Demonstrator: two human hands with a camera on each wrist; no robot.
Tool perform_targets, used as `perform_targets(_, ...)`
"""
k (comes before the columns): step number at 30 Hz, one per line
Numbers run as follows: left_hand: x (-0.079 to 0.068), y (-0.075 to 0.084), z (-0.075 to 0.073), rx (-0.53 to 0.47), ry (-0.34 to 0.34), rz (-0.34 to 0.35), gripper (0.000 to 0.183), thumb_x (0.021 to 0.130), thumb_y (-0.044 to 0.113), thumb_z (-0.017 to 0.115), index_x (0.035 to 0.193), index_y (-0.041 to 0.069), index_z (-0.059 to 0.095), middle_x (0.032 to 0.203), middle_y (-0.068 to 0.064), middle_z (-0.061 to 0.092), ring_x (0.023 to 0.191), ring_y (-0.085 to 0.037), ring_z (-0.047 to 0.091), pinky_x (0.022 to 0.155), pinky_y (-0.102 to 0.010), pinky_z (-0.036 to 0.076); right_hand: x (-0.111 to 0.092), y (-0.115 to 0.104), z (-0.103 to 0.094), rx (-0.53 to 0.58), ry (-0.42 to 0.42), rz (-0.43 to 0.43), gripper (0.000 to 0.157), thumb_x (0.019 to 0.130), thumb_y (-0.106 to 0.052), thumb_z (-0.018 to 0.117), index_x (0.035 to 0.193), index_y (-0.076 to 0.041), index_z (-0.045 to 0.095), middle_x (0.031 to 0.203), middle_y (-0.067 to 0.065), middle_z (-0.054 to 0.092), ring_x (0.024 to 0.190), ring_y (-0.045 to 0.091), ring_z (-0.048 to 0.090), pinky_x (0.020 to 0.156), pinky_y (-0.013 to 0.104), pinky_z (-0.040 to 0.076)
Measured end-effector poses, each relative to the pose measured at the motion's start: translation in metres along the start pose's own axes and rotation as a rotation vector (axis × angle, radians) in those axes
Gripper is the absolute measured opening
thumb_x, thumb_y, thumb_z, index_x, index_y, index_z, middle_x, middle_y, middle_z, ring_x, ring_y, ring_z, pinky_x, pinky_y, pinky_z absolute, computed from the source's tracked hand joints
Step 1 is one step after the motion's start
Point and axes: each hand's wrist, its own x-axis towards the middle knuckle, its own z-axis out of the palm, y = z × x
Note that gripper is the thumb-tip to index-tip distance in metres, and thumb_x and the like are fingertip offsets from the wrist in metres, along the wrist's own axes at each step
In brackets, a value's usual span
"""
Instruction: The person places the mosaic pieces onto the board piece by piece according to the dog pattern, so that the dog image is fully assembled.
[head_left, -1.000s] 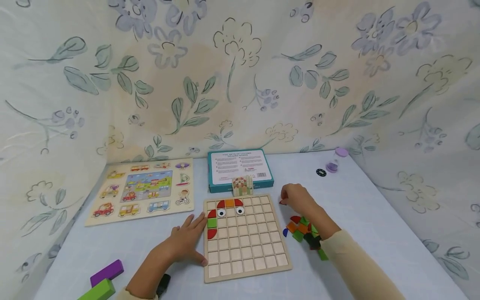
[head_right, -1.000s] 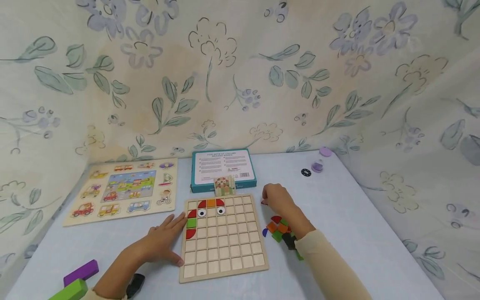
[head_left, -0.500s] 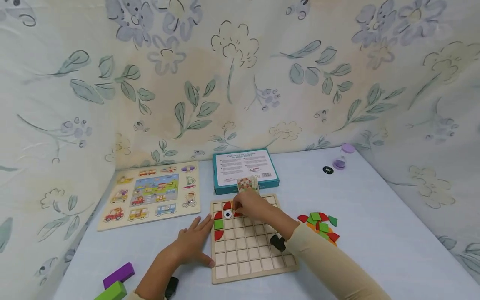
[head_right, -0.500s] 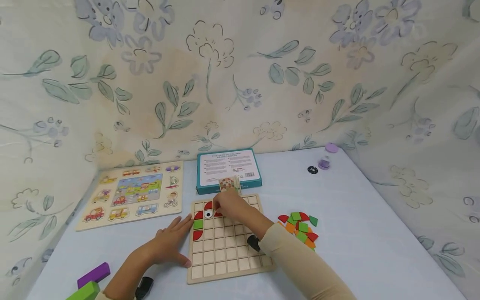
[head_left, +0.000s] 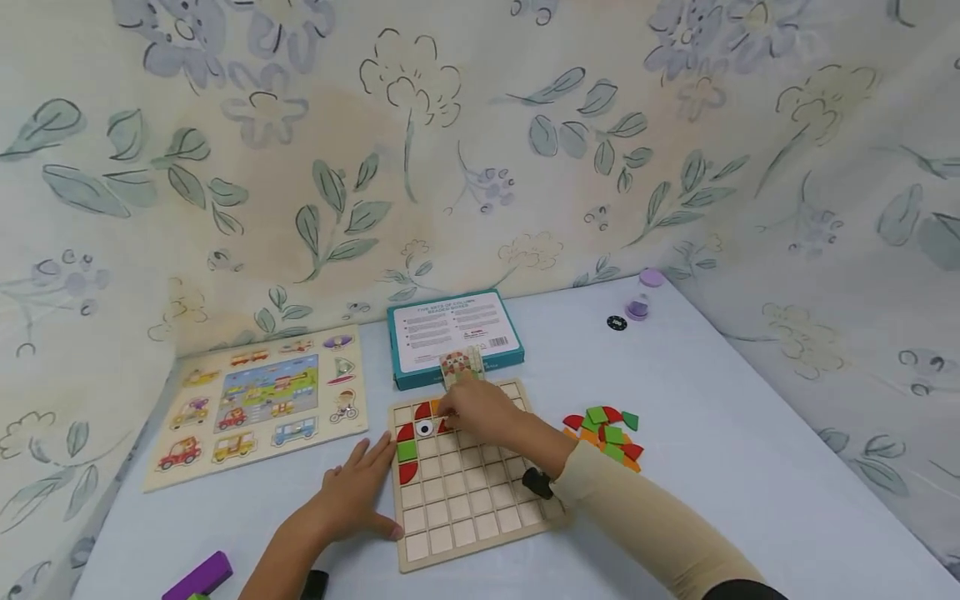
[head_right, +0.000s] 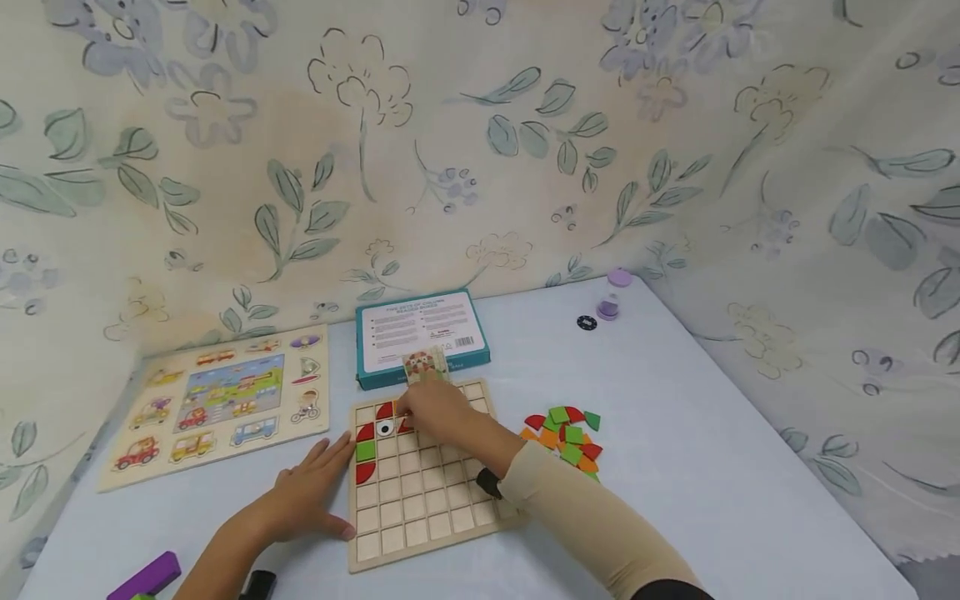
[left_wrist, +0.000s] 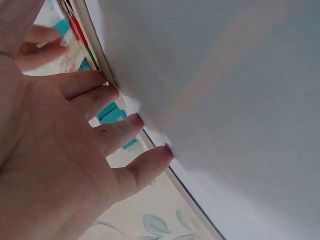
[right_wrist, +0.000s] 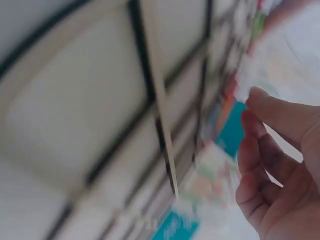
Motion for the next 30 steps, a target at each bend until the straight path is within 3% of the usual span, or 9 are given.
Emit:
perform_targets(4,-0.004,-0.005,-0.002,-0.012,0.010,-0.014,0.117,0.046,0.052,0.083,0.143,0.015,0.028,0.151,-0.004,0.019,0.136,-0.036,0.010,0.092,-0.072,0.019,-0.025,0.028,-0.024,0.053,-0.029,0.175,0.013,0.085,-0.014,0.062,0.095,-0.014,0.070,0.092,-0.004,0.067,0.087,0.013,0.061,0.069,0.025,0.050)
perform_targets(9,-0.005,-0.006,-0.005,-0.016,0.006,-0.007,0.116,0.047,0.052,0.082,0.143,0.015,0.028,0.151,-0.004,0.019,0.137,-0.035,0.009,0.093,-0.071,0.018,-0.071,0.074,-0.041,0.066,-0.194,0.385,0.015,0.082,-0.011,0.065,0.097,-0.011,0.068,0.092,-0.001,0.065,0.073,0.012,0.056,0.070,0.031,0.050)
perform_targets(11,-0.004,-0.005,-0.005,-0.025,-0.002,-0.002,0.115,0.048,0.052,0.082,0.143,0.014,0.028,0.151,-0.004,0.019,0.137,-0.035,0.008,0.094,-0.071,0.017,-0.086,0.084,-0.040,0.088,-0.223,0.412,0.016,0.079,-0.011,0.068,0.095,-0.012,0.068,0.090,-0.001,0.065,0.072,0.012,0.054,0.072,0.033,0.050)
perform_targets(15,-0.003,-0.003,-0.004,-0.035,-0.014,0.003,0.114,0.048,0.050,0.083,0.142,0.014,0.029,0.151,-0.004,0.018,0.137,-0.035,0.008,0.095,-0.071,0.015,-0.100,0.094,-0.033,0.117,-0.203,0.410,0.011,0.077,-0.011,0.071,0.087,-0.014,0.068,0.085,-0.003,0.064,0.074,0.013,0.054,0.075,0.035,0.050)
perform_targets(20,-0.002,-0.004,-0.005,-0.040,-0.016,0.011,0.114,0.049,0.049,0.083,0.143,0.014,0.028,0.151,-0.003,0.019,0.138,-0.034,0.007,0.097,-0.069,0.015,-0.096,0.094,-0.030,0.126,-0.156,0.415,0.008,0.076,-0.011,0.071,0.078,-0.014,0.064,0.075,-0.005,0.058,0.068,0.012,0.050,0.065,0.028,0.048)
perform_targets(24,-0.001,-0.002,-0.005,-0.041,-0.019,0.019,0.114,0.049,0.049,0.083,0.143,0.014,0.028,0.151,-0.003,0.019,0.138,-0.034,0.007,0.097,-0.069,0.015,-0.080,0.075,-0.029,0.289,-0.081,0.402,0.009,0.080,-0.012,0.069,0.078,-0.015,0.060,0.074,-0.005,0.057,0.067,0.013,0.053,0.059,0.024,0.046)
perform_targets(27,-0.001,-0.002,-0.005,-0.040,-0.019,0.008,0.114,0.049,0.048,0.083,0.143,0.015,0.028,0.151,-0.003,0.019,0.138,-0.034,0.007,0.097,-0.069,0.015,-0.059,0.049,-0.022,0.426,-0.047,0.309,0.006,0.082,-0.012,0.066,0.081,-0.014,0.060,0.077,-0.004,0.059,0.069,0.011,0.056,0.058,0.024,0.047)
perform_targets(30,-0.002,-0.003,-0.003,-0.046,-0.011,-0.007,0.114,0.049,0.049,0.083,0.143,0.015,0.028,0.151,-0.003,0.018,0.138,-0.034,0.007,0.097,-0.069,0.015,-0.037,0.024,-0.010,0.426,-0.061,0.216,0.005,0.082,-0.012,0.065,0.081,-0.014,0.060,0.074,-0.006,0.059,0.068,0.008,0.054,0.058,0.022,0.047)
